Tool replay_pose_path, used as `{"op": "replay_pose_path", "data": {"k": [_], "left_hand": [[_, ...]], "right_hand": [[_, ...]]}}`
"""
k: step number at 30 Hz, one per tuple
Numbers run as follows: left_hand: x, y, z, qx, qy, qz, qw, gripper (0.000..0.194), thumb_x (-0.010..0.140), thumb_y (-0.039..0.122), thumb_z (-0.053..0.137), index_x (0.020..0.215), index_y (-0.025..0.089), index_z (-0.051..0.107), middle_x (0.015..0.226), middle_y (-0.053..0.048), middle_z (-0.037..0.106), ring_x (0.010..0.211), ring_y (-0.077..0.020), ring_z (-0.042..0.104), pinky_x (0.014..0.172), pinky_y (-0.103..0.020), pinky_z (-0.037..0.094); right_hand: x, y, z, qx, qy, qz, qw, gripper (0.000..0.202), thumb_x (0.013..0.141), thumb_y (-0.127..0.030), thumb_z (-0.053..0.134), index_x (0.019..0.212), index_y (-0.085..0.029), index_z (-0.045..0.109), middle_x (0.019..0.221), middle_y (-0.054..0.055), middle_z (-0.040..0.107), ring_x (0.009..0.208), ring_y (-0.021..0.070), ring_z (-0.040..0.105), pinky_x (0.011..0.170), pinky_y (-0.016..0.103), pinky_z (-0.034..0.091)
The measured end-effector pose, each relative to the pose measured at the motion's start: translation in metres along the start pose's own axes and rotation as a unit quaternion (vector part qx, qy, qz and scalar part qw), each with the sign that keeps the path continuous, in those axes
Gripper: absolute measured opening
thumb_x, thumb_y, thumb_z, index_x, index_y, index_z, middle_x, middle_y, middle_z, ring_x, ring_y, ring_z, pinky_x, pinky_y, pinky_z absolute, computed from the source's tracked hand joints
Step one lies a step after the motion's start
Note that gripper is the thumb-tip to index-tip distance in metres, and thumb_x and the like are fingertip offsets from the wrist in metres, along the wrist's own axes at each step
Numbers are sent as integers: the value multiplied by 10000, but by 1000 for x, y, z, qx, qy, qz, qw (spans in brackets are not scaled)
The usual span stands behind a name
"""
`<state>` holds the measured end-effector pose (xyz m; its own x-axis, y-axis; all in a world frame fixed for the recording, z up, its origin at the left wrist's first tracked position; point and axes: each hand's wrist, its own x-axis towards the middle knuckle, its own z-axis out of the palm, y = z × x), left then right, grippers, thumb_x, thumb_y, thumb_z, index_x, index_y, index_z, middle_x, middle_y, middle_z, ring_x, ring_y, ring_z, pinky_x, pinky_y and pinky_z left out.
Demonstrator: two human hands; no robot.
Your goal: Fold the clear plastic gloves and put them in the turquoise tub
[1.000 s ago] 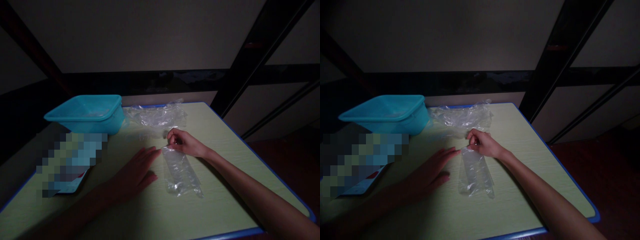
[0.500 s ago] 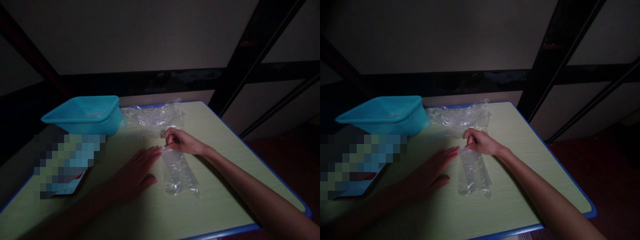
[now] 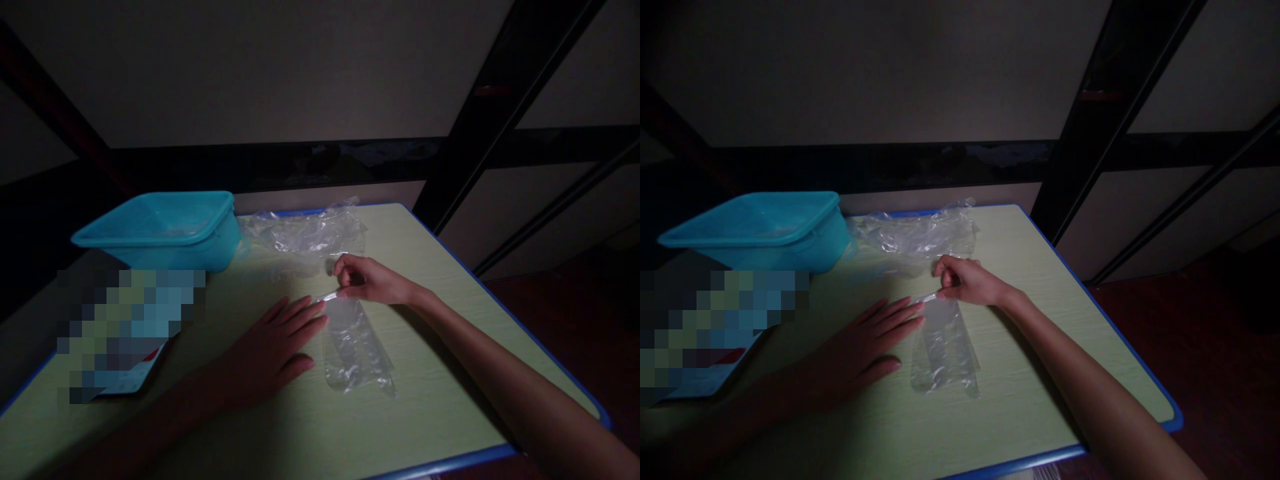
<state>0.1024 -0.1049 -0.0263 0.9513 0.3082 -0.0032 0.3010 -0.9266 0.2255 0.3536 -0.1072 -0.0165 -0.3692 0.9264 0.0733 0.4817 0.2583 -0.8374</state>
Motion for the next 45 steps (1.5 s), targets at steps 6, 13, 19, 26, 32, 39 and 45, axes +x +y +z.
{"op": "replay_pose_path", "data": {"k": [6,13,19,26,32,39,45], "left_hand": [[1,2,-2,-3,-9,-10,1000,528,903,325,431,1394,225,264,1488,-42,259,1370,-226,167,1101,-447,145],[1,3,-4,2,-19,-18,1000,532,902,329,437,1394,232,261,1493,-32,246,1371,-221,163,1099,-442,150],[2,3,-3,7,-16,-14,1000,531,897,323,445,1388,217,274,1485,-43,266,1364,-229,182,1095,-451,156],[1,2,0,12,-6,-8,1000,549,894,345,452,1391,211,263,1488,-50,258,1365,-237,174,1091,-452,153],[0,2,0,15,-8,-5,1000,537,904,359,436,1391,215,263,1493,-40,243,1367,-226,169,1093,-439,150],[2,3,-5,18,-16,-12,1000,529,898,355,453,1382,215,291,1488,-44,257,1365,-228,179,1093,-442,151],[1,3,-2,18,-6,-7,1000,530,895,348,463,1380,212,298,1483,-50,272,1362,-230,190,1094,-439,153]], "right_hand": [[-1,2,-5,-26,-10,-10,1000,228,726,-172,636,883,-161,471,665,-50,497,587,96,459,584,233,344],[-4,8,-17,-132,32,-20,991,272,703,-275,710,870,-153,533,701,-25,462,634,125,435,581,246,327],[-8,-6,-15,-92,79,-104,987,128,744,-212,666,696,-145,568,707,10,520,678,138,478,630,265,376],[-9,-19,13,22,-43,-87,995,88,796,-158,585,712,-132,583,669,-10,526,585,91,475,538,212,390],[-11,-9,11,25,-41,-96,994,26,771,-142,632,776,-123,615,795,29,567,688,115,563,613,235,464],[-25,0,1,-55,-55,-169,983,233,744,-260,689,940,-134,691,1072,120,643,1017,197,585,893,343,447],[-45,5,-7,-73,-87,-152,982,430,724,-318,703,1126,-185,629,1224,128,588,1186,209,493,999,394,373]]}}
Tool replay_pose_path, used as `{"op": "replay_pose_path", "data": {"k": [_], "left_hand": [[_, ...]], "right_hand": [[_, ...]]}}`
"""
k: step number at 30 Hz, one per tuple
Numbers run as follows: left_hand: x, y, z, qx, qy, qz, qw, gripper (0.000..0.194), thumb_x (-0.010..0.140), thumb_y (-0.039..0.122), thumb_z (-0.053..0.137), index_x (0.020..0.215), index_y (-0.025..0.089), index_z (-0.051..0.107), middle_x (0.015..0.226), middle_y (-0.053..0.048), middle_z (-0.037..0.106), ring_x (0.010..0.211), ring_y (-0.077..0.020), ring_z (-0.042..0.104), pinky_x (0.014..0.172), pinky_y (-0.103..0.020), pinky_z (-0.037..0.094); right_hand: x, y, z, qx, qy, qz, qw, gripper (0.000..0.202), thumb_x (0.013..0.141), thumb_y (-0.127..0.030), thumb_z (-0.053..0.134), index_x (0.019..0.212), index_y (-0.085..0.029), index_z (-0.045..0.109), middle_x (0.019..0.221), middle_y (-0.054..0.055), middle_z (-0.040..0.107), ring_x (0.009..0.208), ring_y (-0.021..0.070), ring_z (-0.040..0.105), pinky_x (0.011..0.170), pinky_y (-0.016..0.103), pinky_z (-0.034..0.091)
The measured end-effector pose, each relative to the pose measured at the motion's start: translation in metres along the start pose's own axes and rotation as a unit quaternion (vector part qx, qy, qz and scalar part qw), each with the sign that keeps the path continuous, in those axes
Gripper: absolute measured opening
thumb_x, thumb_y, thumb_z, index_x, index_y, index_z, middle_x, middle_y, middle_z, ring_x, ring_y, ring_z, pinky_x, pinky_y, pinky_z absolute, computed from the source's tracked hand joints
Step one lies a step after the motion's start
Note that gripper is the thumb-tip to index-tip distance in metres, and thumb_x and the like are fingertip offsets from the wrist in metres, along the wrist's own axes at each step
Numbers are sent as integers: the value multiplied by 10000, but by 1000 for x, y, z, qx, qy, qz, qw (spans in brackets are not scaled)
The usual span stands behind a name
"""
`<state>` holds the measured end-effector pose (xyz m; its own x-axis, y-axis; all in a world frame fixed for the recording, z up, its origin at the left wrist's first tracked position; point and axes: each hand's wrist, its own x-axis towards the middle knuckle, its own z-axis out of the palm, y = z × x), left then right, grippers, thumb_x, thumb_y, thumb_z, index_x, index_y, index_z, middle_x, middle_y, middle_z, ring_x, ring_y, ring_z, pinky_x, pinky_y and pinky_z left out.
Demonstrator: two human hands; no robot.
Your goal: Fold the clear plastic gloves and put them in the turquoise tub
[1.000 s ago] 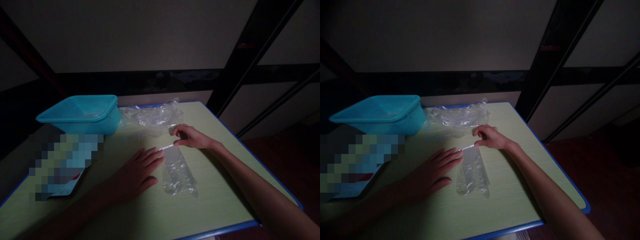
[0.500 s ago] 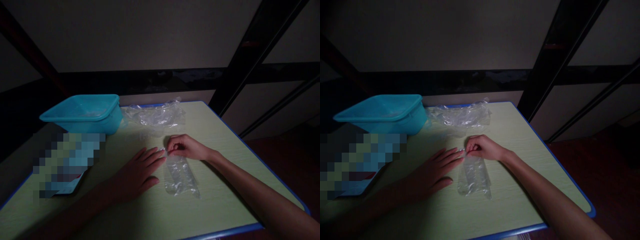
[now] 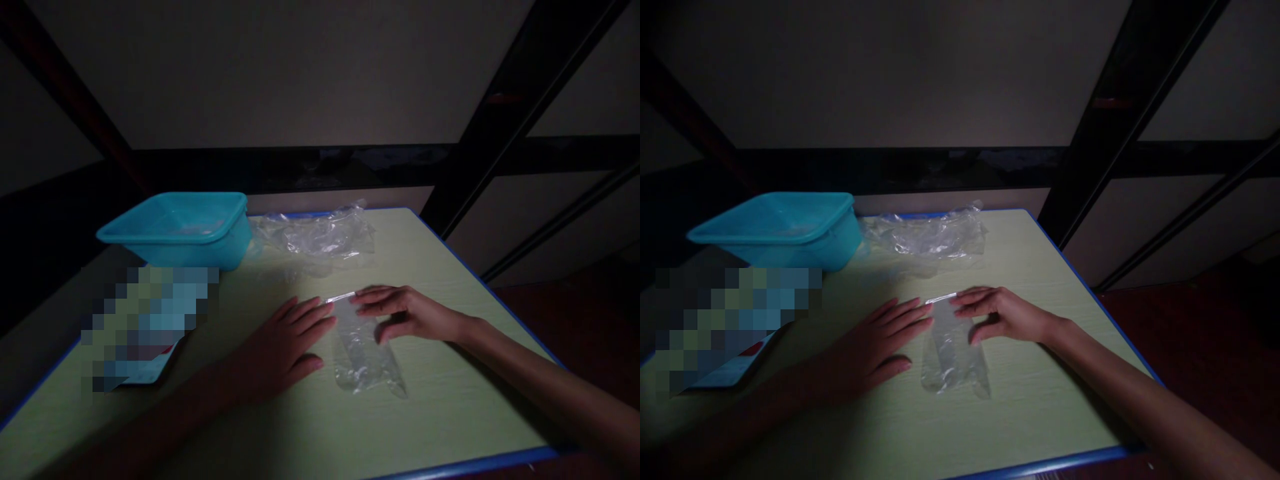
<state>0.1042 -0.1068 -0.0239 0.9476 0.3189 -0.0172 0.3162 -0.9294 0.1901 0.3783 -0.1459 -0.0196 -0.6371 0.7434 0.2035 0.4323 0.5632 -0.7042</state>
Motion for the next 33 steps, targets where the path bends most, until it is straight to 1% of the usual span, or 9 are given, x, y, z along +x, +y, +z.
{"op": "replay_pose_path", "data": {"k": [9,13,17,20,22,24,26,29,33], "left_hand": [[0,0,-2,-12,7,2,1000,527,892,346,467,1376,209,309,1475,-61,288,1357,-239,206,1091,-446,169],[0,0,-3,-12,2,1,1000,531,890,348,470,1376,210,308,1478,-61,281,1356,-242,205,1090,-453,166],[0,0,-2,-16,8,1,1000,533,884,332,481,1375,212,310,1475,-59,288,1356,-240,208,1092,-443,166],[0,0,-1,-19,12,3,1000,539,886,328,480,1382,219,297,1477,-53,284,1359,-232,203,1097,-433,158],[0,-1,-1,-21,10,5,1000,541,889,335,475,1384,214,294,1480,-55,278,1361,-231,197,1097,-431,156],[-1,-2,-2,-21,6,6,1000,539,895,344,463,1387,211,287,1483,-54,270,1365,-228,188,1099,-432,151],[-3,-4,-3,-17,0,8,1000,531,904,341,447,1392,213,279,1486,-47,263,1367,-221,181,1101,-431,142],[-8,-9,-4,-15,-3,12,1000,522,913,343,432,1394,214,276,1488,-39,258,1368,-212,179,1105,-422,131],[-13,-13,-3,-22,13,26,999,503,923,381,399,1385,207,303,1478,-47,283,1365,-219,190,1105,-424,135]], "right_hand": [[-10,-11,-7,-51,-83,107,990,704,652,-336,768,1287,-253,475,1384,96,429,1313,261,320,1090,521,115],[-11,-16,-7,-65,-101,111,986,801,604,-371,788,1315,-277,433,1437,84,343,1340,272,253,1085,539,74],[-13,-20,-7,-79,-112,116,984,897,546,-433,802,1335,-259,412,1447,99,322,1354,301,200,1076,564,58],[-14,-21,-8,-30,-69,112,991,866,561,-475,783,1321,-249,435,1430,104,361,1333,292,262,1081,546,113],[-13,-20,-9,27,2,114,993,752,640,-478,733,1296,-233,459,1394,104,412,1285,265,354,1066,510,217],[-9,-19,-9,59,79,136,986,586,732,-441,668,1237,-195,500,1302,113,500,1171,242,476,995,464,351],[0,-17,-7,53,120,167,977,429,784,-375,622,1142,-153,542,1139,111,586,992,218,565,869,411,452],[16,-17,0,20,128,193,973,312,776,-280,618,1039,-123,556,899,66,603,758,170,566,673,322,486],[33,-18,10,-6,118,180,976,351,725,-217,661,1041,-116,546,789,22,541,674,141,501,586,271,438]]}}
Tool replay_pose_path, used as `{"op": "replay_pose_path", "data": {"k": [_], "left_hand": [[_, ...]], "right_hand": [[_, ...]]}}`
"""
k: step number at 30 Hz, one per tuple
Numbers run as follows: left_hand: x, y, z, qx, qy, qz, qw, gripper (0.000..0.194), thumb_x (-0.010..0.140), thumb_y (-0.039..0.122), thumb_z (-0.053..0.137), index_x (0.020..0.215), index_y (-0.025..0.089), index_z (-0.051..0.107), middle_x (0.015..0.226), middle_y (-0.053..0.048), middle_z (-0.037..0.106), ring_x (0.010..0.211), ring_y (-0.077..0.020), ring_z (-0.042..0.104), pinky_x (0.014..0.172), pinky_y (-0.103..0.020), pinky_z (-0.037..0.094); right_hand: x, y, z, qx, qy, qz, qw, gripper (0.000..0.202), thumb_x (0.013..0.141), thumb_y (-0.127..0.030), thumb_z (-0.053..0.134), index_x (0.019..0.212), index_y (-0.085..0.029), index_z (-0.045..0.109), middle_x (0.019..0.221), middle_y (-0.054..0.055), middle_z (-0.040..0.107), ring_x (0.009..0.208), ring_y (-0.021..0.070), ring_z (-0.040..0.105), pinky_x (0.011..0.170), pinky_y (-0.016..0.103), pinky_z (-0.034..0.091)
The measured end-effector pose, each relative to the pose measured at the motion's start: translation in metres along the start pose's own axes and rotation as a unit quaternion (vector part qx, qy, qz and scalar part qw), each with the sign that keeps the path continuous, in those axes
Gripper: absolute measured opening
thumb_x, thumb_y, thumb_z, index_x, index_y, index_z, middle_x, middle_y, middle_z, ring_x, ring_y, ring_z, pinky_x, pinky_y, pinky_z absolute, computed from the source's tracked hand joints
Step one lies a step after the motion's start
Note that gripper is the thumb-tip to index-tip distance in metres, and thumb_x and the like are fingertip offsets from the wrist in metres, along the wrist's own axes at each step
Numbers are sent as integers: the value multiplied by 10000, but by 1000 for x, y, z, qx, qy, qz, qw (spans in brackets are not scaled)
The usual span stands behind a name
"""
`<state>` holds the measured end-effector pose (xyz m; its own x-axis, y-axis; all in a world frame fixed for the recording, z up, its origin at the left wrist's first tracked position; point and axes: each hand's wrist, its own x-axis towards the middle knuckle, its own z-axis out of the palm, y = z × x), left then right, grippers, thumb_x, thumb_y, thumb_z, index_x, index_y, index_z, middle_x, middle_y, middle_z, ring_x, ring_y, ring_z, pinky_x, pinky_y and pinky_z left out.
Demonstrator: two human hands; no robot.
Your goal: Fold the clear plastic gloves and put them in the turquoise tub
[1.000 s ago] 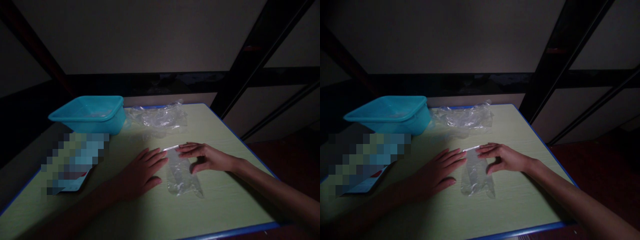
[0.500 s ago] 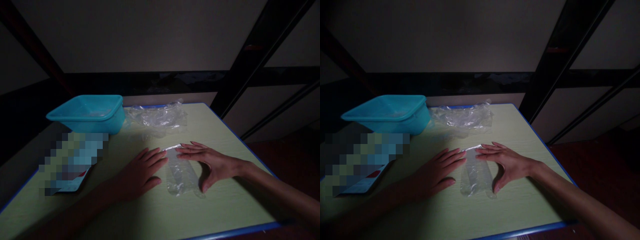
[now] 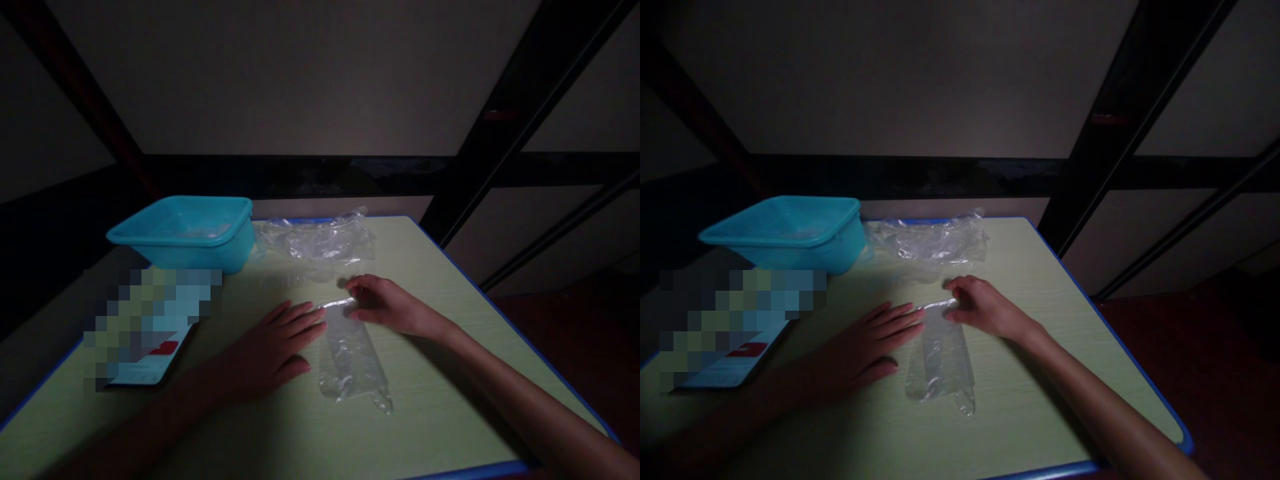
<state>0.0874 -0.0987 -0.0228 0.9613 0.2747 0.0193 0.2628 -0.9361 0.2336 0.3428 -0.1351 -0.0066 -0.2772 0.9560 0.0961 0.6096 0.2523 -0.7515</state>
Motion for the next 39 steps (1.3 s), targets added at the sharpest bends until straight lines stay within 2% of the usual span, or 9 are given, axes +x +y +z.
{"op": "replay_pose_path", "data": {"k": [4,9,12,15,18,22,28,34,39], "left_hand": [[-1,0,0,-10,24,9,1000,490,917,378,413,1370,204,344,1455,-65,331,1353,-239,225,1099,-441,159],[-1,0,0,-18,31,11,999,490,916,375,420,1375,227,334,1453,-57,336,1347,-244,241,1095,-454,177],[-1,0,1,-15,25,16,999,486,919,376,408,1373,217,338,1455,-58,332,1348,-246,234,1096,-457,174],[-1,0,2,-12,27,16,999,472,920,368,403,1364,218,353,1449,-57,343,1346,-245,239,1098,-455,168],[-1,0,1,-17,30,12,999,469,914,346,419,1364,231,354,1443,-52,357,1342,-247,248,1096,-455,171],[0,0,0,-19,31,15,999,460,915,342,416,1356,219,368,1449,-58,345,1347,-247,237,1099,-456,164],[0,2,-1,-7,27,15,999,454,915,330,418,1351,212,375,1446,-56,349,1345,-240,239,1100,-445,166],[1,2,-1,-2,22,13,1000,455,910,317,431,1348,207,375,1448,-53,346,1346,-240,234,1096,-452,171],[1,2,-2,8,17,10,1000,455,908,324,439,1339,187,388,1447,-64,346,1344,-249,236,1087,-461,188]], "right_hand": [[3,-1,5,-33,-7,5,999,417,654,-158,701,1045,-127,560,766,4,509,676,139,480,597,262,405],[3,-1,4,-52,-18,19,998,303,627,-125,694,906,-150,579,693,-27,463,619,120,432,556,240,343],[2,-4,3,-63,-25,14,998,226,640,-135,691,818,-162,552,751,-5,484,690,141,452,602,252,346],[1,-8,3,-69,-26,10,997,245,641,-132,693,783,-176,498,792,5,494,771,165,463,662,271,350],[0,-9,3,-45,-30,24,998,298,631,-120,695,806,-190,464,785,-14,491,734,147,463,634,253,342],[0,-10,3,-27,-56,34,997,371,624,-152,720,914,-185,490,743,-34,472,651,119,455,584,234,325],[1,-11,4,-64,-75,47,994,201,625,-130,703,752,-168,552,696,-26,467,603,107,434,562,238,302],[-1,-4,5,20,-49,36,998,133,691,-120,591,695,-173,469,667,-29,450,594,108,411,536,231,314],[0,-1,5,136,-51,27,989,196,676,-114,598,803,-173,461,680,-40,463,594,101,434,538,231,351]]}}
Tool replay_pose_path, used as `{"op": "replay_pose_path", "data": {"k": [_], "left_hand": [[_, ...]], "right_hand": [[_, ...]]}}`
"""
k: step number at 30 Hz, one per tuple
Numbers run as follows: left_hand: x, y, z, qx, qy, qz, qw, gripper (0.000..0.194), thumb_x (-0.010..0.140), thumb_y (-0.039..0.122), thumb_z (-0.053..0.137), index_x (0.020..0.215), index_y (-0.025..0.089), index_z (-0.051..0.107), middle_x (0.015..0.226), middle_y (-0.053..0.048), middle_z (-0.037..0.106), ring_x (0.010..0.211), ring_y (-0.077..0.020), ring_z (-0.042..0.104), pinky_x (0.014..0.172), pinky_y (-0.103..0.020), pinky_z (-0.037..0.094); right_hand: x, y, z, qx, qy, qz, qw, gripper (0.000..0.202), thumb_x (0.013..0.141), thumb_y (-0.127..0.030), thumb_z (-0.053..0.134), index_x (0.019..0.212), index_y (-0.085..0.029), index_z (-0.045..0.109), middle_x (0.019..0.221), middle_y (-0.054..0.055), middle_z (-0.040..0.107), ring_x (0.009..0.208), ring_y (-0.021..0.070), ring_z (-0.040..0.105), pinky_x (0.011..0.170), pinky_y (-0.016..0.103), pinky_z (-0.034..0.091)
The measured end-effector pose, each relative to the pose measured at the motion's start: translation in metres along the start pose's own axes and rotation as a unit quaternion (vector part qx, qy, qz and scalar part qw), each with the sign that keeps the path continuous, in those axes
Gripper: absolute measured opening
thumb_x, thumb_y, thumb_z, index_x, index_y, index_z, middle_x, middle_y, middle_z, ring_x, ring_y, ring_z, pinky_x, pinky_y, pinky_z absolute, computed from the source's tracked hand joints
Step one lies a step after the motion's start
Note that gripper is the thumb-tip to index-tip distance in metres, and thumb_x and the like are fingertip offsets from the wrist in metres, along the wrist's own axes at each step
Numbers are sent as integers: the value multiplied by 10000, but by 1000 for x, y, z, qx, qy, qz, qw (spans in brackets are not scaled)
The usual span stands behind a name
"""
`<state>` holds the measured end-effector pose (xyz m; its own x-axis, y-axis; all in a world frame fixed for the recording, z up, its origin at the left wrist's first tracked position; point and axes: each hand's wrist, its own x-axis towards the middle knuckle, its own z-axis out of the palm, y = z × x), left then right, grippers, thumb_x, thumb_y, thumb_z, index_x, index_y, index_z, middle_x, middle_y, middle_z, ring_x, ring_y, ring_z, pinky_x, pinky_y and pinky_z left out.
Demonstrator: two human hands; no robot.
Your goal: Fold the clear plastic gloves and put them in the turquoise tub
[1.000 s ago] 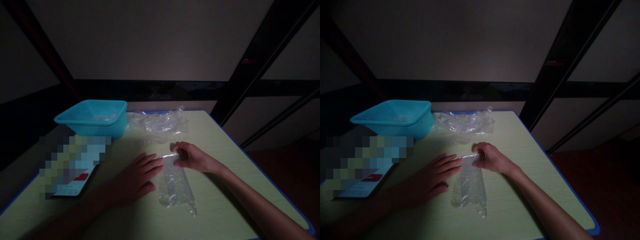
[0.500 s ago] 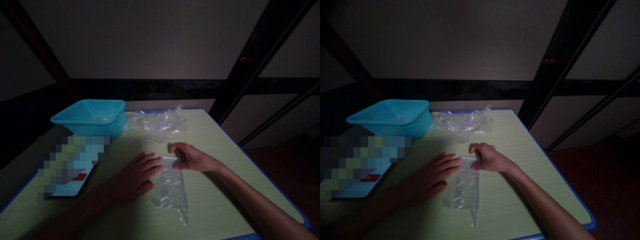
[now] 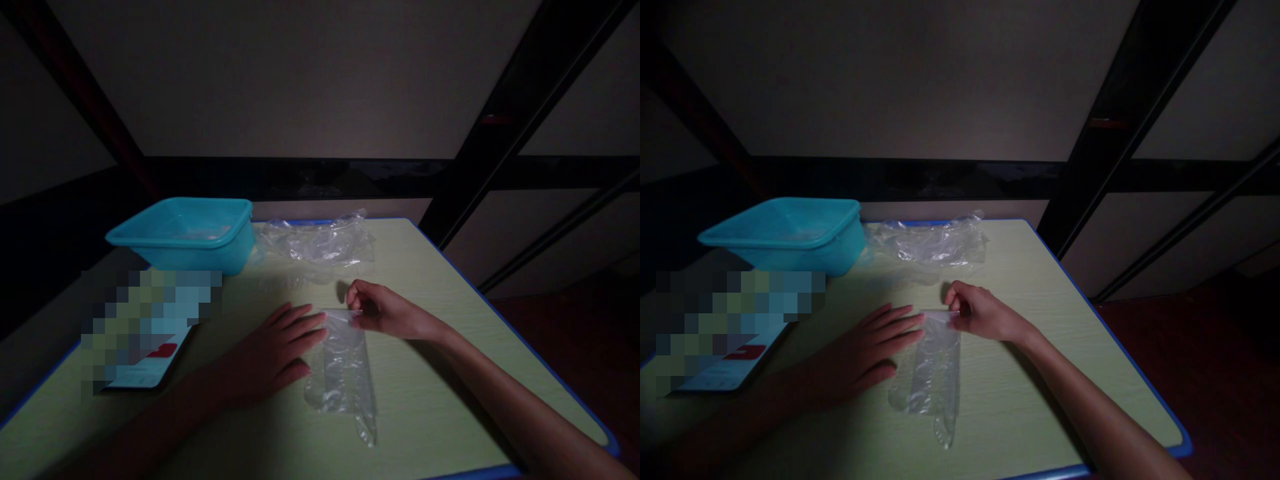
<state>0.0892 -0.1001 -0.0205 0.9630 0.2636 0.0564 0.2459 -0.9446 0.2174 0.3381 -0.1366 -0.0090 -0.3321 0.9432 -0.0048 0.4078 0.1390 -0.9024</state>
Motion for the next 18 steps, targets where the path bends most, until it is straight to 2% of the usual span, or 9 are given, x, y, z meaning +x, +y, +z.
{"op": "replay_pose_path", "data": {"k": [4,9,14,18], "left_hand": [[-1,1,1,3,2,5,1000,449,909,320,438,1334,183,396,1445,-67,350,1344,-246,236,1091,-448,182],[-2,0,1,-7,6,7,1000,446,904,287,447,1336,186,397,1440,-70,359,1340,-258,241,1084,-465,184],[0,1,0,-23,14,5,1000,436,897,291,463,1317,180,426,1428,-79,378,1330,-272,259,1077,-473,195],[-1,1,0,-39,22,5,999,437,889,276,475,1314,183,430,1421,-83,387,1330,-274,256,1085,-471,176]], "right_hand": [[2,3,-4,66,5,19,998,280,659,-144,644,887,-170,484,616,-74,450,534,85,417,508,224,333],[5,6,-12,106,14,23,994,254,675,-208,666,890,-147,544,546,-89,431,475,68,370,477,226,289],[3,3,-9,106,17,26,994,265,737,-229,624,971,-142,535,610,-61,486,517,80,432,501,240,338],[1,2,1,90,26,20,995,426,674,-164,670,1051,-159,473,676,-47,522,591,99,498,556,246,395]]}}
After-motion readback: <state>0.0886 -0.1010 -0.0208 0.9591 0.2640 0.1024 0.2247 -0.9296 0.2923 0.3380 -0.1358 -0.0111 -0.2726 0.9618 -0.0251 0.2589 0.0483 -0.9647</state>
